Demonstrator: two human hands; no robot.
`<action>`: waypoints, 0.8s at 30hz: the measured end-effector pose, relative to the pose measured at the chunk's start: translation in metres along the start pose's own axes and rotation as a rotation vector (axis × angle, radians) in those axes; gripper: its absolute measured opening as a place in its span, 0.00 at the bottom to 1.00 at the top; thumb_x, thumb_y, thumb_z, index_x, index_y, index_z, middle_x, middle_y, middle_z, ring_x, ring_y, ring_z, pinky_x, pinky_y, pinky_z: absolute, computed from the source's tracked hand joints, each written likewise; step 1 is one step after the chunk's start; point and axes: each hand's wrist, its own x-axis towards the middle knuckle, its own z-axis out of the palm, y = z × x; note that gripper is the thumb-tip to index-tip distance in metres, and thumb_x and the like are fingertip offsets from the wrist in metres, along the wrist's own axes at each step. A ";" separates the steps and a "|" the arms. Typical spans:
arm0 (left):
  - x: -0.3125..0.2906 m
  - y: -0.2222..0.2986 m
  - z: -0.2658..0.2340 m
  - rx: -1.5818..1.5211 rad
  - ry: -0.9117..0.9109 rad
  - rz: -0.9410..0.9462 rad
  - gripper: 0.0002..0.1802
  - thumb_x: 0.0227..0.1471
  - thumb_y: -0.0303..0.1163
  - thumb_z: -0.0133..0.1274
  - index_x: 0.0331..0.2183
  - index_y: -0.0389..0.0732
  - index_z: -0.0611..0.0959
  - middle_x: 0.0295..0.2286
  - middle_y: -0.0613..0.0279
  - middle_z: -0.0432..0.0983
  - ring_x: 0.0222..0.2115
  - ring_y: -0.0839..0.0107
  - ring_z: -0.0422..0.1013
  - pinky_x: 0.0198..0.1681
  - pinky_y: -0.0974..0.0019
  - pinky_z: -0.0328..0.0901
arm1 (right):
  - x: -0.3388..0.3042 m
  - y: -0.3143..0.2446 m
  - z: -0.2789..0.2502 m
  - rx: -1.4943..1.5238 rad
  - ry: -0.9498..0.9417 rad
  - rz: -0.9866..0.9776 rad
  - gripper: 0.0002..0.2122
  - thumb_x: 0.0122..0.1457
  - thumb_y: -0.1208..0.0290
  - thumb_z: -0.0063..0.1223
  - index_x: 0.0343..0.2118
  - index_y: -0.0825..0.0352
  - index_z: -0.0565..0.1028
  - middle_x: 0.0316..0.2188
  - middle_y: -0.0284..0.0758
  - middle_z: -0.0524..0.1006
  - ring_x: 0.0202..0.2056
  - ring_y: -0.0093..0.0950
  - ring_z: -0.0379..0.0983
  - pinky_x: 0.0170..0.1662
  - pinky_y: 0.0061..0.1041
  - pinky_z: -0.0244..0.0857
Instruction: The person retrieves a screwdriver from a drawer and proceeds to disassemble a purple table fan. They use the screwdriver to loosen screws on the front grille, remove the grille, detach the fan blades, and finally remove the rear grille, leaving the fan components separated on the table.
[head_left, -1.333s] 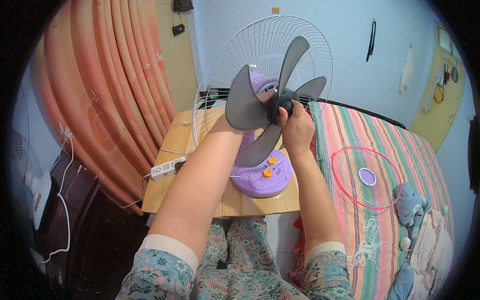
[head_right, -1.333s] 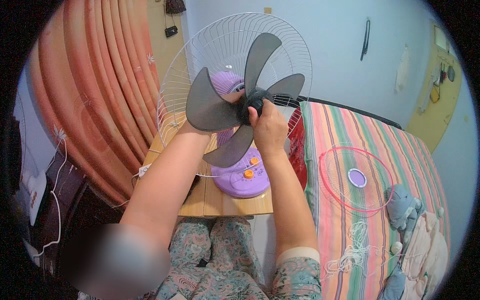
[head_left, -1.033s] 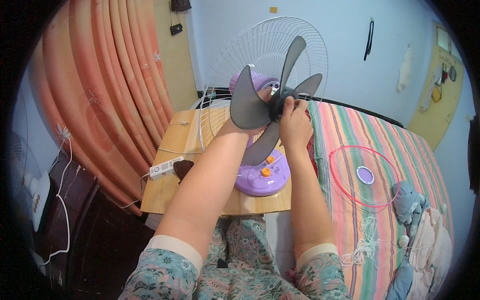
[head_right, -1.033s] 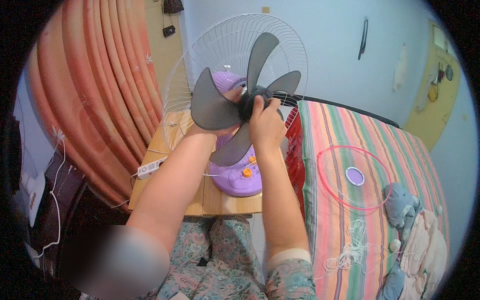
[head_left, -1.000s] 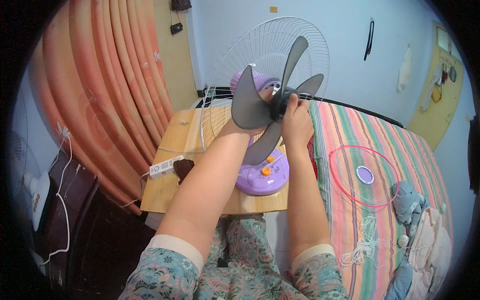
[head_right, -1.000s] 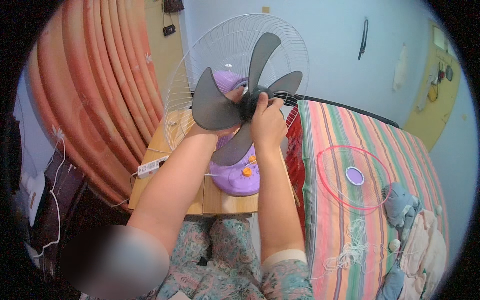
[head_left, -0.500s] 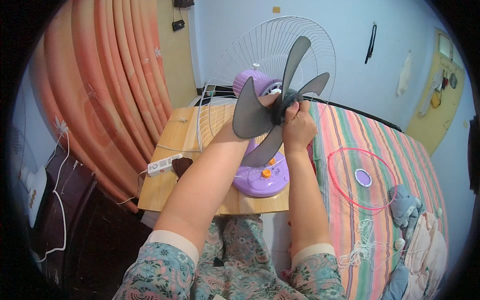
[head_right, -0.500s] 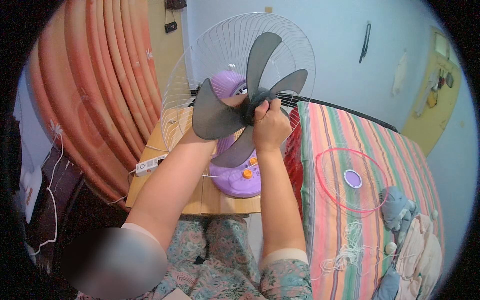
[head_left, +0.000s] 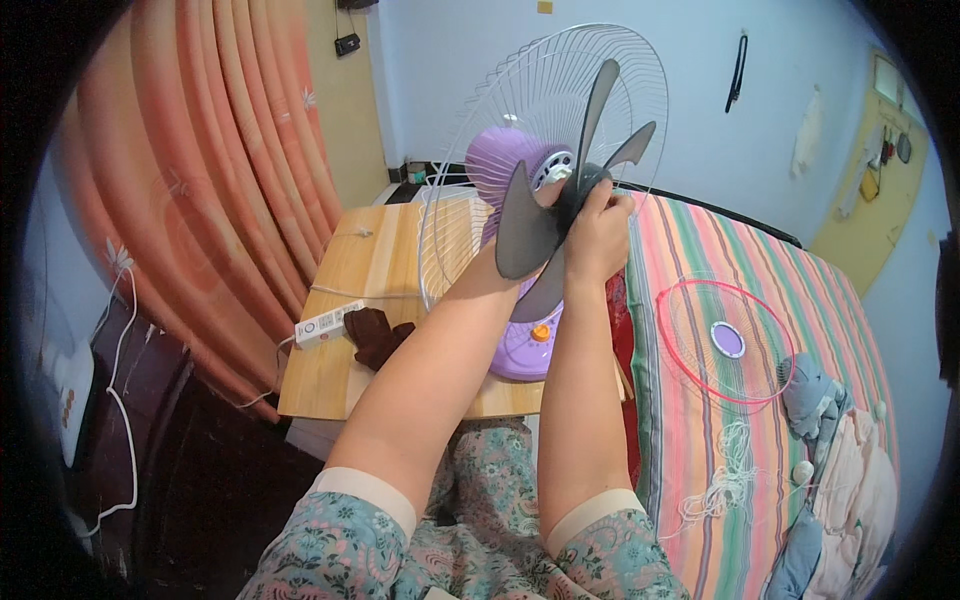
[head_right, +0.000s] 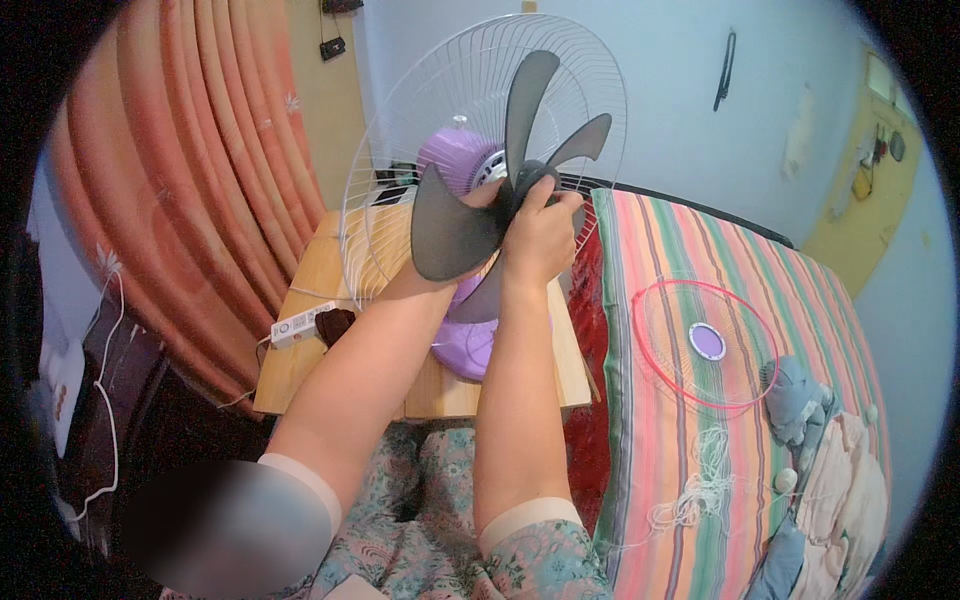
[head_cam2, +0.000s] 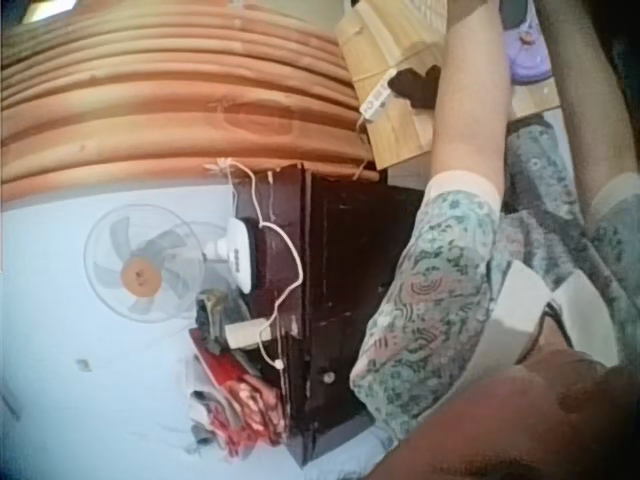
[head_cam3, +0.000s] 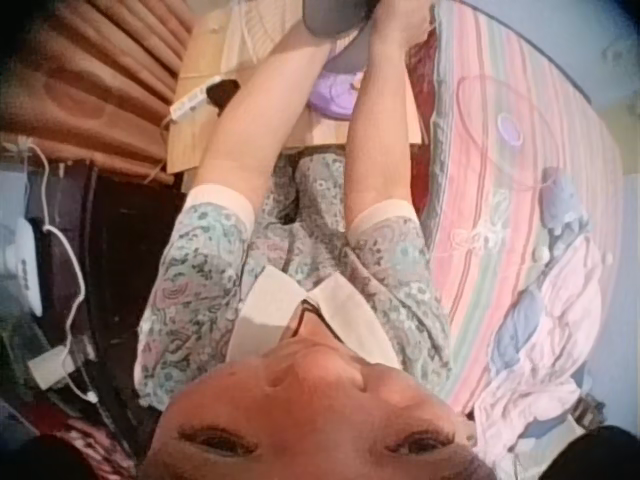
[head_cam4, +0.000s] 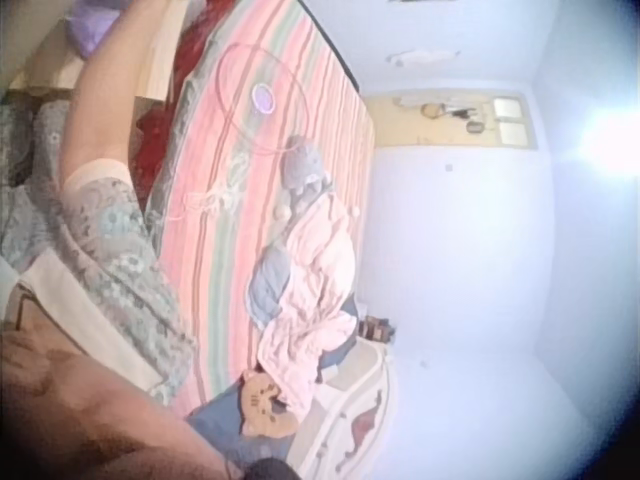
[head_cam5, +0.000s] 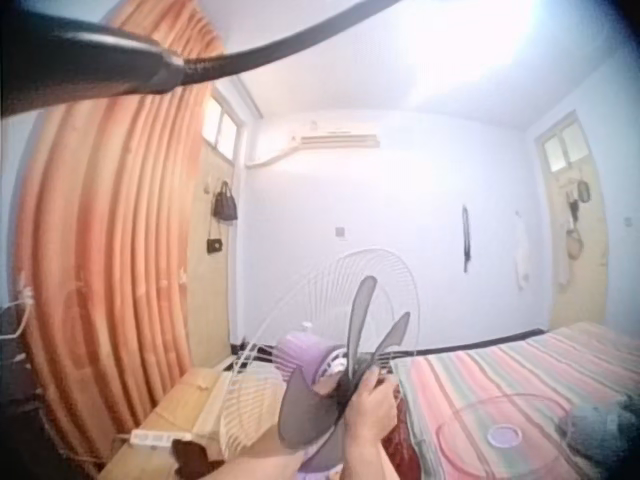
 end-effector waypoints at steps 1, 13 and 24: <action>0.002 0.001 -0.012 0.354 -0.152 0.300 0.14 0.55 0.22 0.47 0.45 0.35 0.74 0.36 0.60 0.74 0.38 0.73 0.70 0.44 0.73 0.64 | -0.002 0.006 0.001 0.025 0.023 -0.054 0.23 0.61 0.46 0.32 0.37 0.65 0.68 0.27 0.48 0.78 0.31 0.50 0.74 0.36 0.45 0.65; -0.003 -0.025 -0.019 -0.770 -0.198 -0.636 0.13 0.60 0.31 0.43 0.44 0.37 0.75 0.40 0.64 0.71 0.42 0.74 0.67 0.49 0.69 0.61 | -0.001 0.030 0.000 0.079 0.116 -0.486 0.15 0.60 0.54 0.43 0.31 0.62 0.69 0.17 0.41 0.75 0.21 0.43 0.73 0.24 0.37 0.63; 0.003 0.008 -0.023 -0.361 -0.121 -0.820 0.12 0.58 0.32 0.46 0.41 0.37 0.76 0.35 0.66 0.72 0.37 0.74 0.68 0.44 0.73 0.62 | 0.006 0.038 0.003 0.026 0.087 -0.551 0.17 0.60 0.52 0.43 0.35 0.63 0.69 0.20 0.42 0.76 0.23 0.45 0.73 0.26 0.39 0.64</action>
